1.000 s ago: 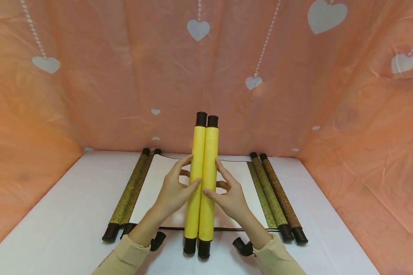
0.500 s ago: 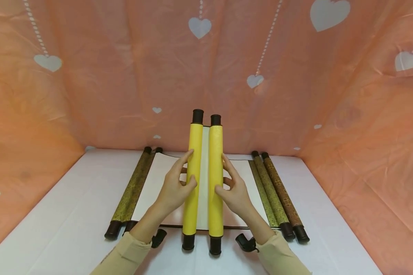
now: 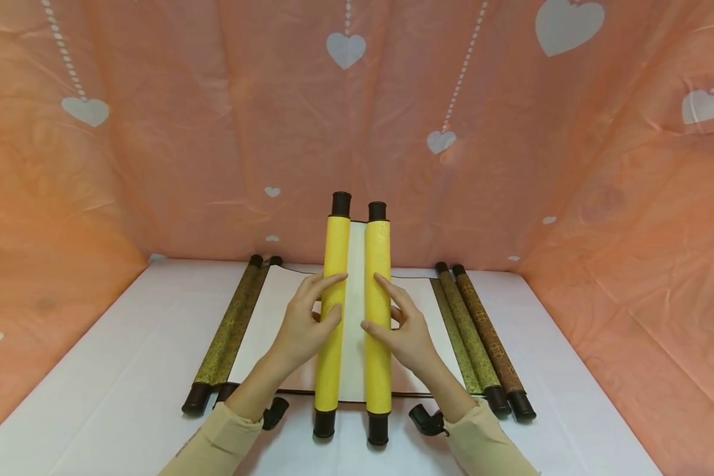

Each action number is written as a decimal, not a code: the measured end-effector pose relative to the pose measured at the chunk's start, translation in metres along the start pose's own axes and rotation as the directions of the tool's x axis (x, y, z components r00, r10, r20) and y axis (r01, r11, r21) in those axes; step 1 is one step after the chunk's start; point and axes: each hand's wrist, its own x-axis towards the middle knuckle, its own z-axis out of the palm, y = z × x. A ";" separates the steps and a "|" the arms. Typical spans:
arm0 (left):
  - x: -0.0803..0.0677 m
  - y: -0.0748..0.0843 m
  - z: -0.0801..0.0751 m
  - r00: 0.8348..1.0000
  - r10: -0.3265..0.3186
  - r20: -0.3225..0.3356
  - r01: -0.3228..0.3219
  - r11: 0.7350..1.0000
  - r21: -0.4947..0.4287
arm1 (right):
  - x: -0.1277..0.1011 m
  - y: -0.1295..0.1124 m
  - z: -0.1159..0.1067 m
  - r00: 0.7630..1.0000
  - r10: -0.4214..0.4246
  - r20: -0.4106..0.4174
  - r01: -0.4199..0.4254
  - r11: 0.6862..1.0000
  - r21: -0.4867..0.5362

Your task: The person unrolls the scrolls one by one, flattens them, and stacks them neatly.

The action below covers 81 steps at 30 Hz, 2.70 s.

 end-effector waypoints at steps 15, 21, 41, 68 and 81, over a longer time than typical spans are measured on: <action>0.002 -0.001 -0.004 0.997 -0.020 -0.071 0.027 0.995 0.096 | 0.003 0.003 -0.009 0.995 -0.078 -0.067 0.069 0.990 -0.125; 0.004 -0.003 -0.010 0.998 0.007 -0.055 -0.004 0.998 0.058 | 0.004 0.004 -0.013 0.996 -0.051 -0.072 0.045 0.996 -0.081; 0.007 -0.011 -0.022 0.998 0.010 -0.060 -0.007 0.999 0.050 | 0.007 -0.002 -0.020 0.998 -0.017 -0.068 0.017 1.000 -0.006; 0.010 -0.014 -0.035 0.997 -0.035 -0.070 0.042 0.995 0.092 | 0.009 -0.002 -0.040 0.996 -0.049 -0.068 0.042 0.993 -0.111; 0.011 -0.015 -0.048 0.995 -0.076 -0.057 0.080 0.994 0.074 | 0.011 -0.007 -0.052 0.996 0.041 -0.078 -0.047 0.996 -0.075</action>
